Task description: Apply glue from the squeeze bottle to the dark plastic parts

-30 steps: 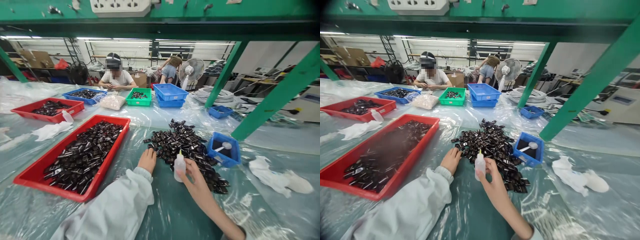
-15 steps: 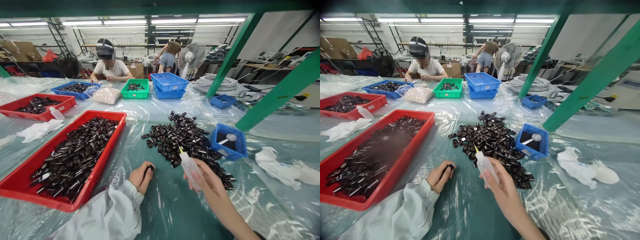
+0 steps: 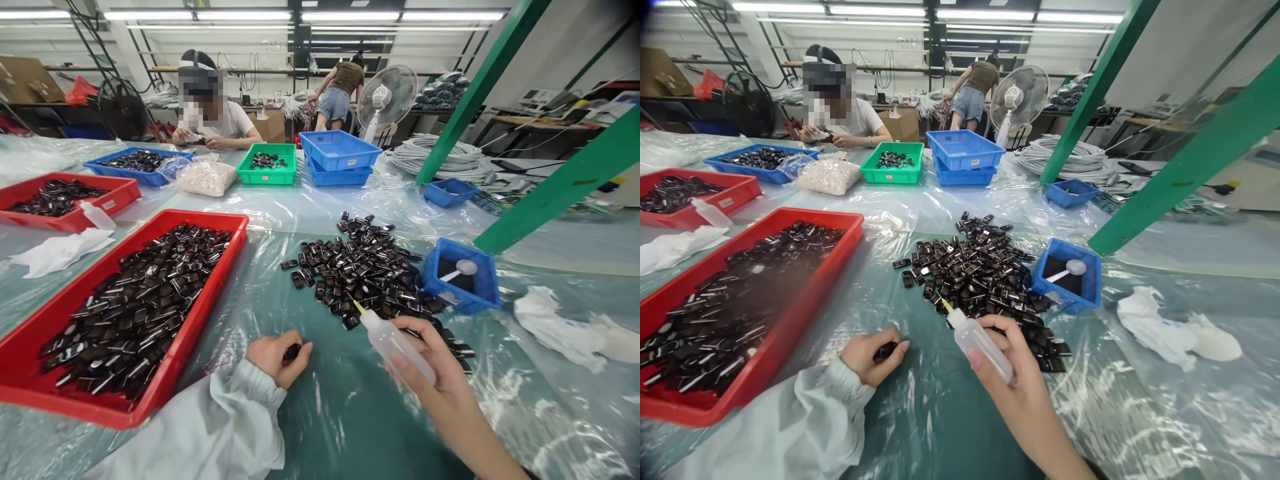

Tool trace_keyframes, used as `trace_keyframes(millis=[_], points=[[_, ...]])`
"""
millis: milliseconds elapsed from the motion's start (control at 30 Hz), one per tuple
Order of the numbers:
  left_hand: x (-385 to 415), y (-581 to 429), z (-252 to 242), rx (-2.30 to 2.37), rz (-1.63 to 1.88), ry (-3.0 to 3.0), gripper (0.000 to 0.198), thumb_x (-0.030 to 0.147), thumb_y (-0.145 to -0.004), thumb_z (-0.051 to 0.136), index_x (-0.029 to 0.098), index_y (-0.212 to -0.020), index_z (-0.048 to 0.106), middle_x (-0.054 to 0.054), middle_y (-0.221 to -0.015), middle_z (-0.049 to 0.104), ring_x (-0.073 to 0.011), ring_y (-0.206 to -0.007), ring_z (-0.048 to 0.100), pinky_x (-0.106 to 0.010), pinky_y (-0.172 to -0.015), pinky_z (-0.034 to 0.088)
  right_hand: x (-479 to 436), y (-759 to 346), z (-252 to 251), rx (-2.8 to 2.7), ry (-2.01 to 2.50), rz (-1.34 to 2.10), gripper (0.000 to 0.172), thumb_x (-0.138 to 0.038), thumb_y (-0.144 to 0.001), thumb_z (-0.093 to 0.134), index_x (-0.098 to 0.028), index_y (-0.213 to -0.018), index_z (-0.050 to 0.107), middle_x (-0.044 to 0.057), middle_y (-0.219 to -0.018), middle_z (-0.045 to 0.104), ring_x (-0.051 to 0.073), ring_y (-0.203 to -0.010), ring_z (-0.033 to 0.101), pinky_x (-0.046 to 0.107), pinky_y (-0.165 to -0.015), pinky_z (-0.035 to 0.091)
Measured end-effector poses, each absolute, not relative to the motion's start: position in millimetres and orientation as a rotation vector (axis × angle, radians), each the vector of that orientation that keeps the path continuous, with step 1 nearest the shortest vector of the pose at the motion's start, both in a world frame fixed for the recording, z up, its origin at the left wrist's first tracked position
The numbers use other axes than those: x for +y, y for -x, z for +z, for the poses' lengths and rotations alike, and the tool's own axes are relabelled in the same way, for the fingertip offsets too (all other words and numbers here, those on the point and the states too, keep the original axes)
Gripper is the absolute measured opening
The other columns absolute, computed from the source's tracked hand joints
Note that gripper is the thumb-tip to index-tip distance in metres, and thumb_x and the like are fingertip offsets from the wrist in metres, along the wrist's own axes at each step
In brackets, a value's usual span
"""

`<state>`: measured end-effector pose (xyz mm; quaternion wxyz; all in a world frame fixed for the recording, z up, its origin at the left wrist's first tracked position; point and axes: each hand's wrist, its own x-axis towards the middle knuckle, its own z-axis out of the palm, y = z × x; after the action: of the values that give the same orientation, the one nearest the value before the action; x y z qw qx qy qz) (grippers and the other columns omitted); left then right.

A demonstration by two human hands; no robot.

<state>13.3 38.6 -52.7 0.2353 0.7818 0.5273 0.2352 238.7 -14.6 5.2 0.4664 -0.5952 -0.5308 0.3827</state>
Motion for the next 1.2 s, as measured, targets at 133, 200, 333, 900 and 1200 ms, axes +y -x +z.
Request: trace_keyframes(millis=[133,200,333,900,1200], points=[[34,-14,-46,1.300,0.759,-2.205,0.028,0.035,-0.091,0.039,0.022,-0.075,0.057,0.000,-0.060,0.059,-0.0164,-0.054,0.056,-0.025,-0.053,0.039,-13,-242,8,-1.393,1.417,0.909,0.023,-0.042,-0.082,0.062,-0.027,-0.099,0.058,0.002,-0.081,0.067,0.015,-0.057,0.059,0.022,-0.049,0.047],[31,-14,-40,1.198,0.845,-2.220,0.032,0.031,-0.095,0.029,0.020,-0.087,0.058,-0.004,-0.077,0.063,-0.0180,-0.070,0.059,-0.028,-0.066,0.045,-13,-243,9,-1.467,1.381,0.892,0.019,-0.039,-0.081,0.062,-0.027,-0.096,0.063,0.004,-0.089,0.068,0.016,-0.062,0.062,0.022,-0.050,0.049],[27,-15,-33,1.040,0.984,-2.204,0.031,0.032,-0.098,0.026,0.019,-0.104,0.054,-0.008,-0.091,0.059,-0.0194,-0.086,0.057,-0.031,-0.077,0.046,-15,-245,10,-1.520,1.353,0.921,0.018,-0.039,-0.083,0.060,-0.026,-0.094,0.065,0.003,-0.079,0.068,0.016,-0.055,0.059,0.022,-0.044,0.045],[16,-15,-28,0.901,1.080,-2.145,0.028,0.036,-0.097,0.034,0.020,-0.112,0.052,-0.009,-0.094,0.056,-0.0211,-0.085,0.054,-0.032,-0.073,0.043,-19,-243,12,-1.568,1.378,1.047,0.019,-0.044,-0.084,0.056,-0.027,-0.091,0.063,0.001,-0.066,0.063,0.016,-0.048,0.054,0.023,-0.039,0.039],[11,-16,-26,0.849,1.077,-2.235,0.026,0.033,-0.098,0.036,0.018,-0.111,0.052,-0.008,-0.093,0.055,-0.0192,-0.084,0.052,-0.031,-0.074,0.043,-21,-244,8,-1.582,1.355,1.144,0.022,-0.047,-0.084,0.056,-0.029,-0.094,0.062,0.001,-0.072,0.064,0.016,-0.054,0.055,0.023,-0.044,0.040]])
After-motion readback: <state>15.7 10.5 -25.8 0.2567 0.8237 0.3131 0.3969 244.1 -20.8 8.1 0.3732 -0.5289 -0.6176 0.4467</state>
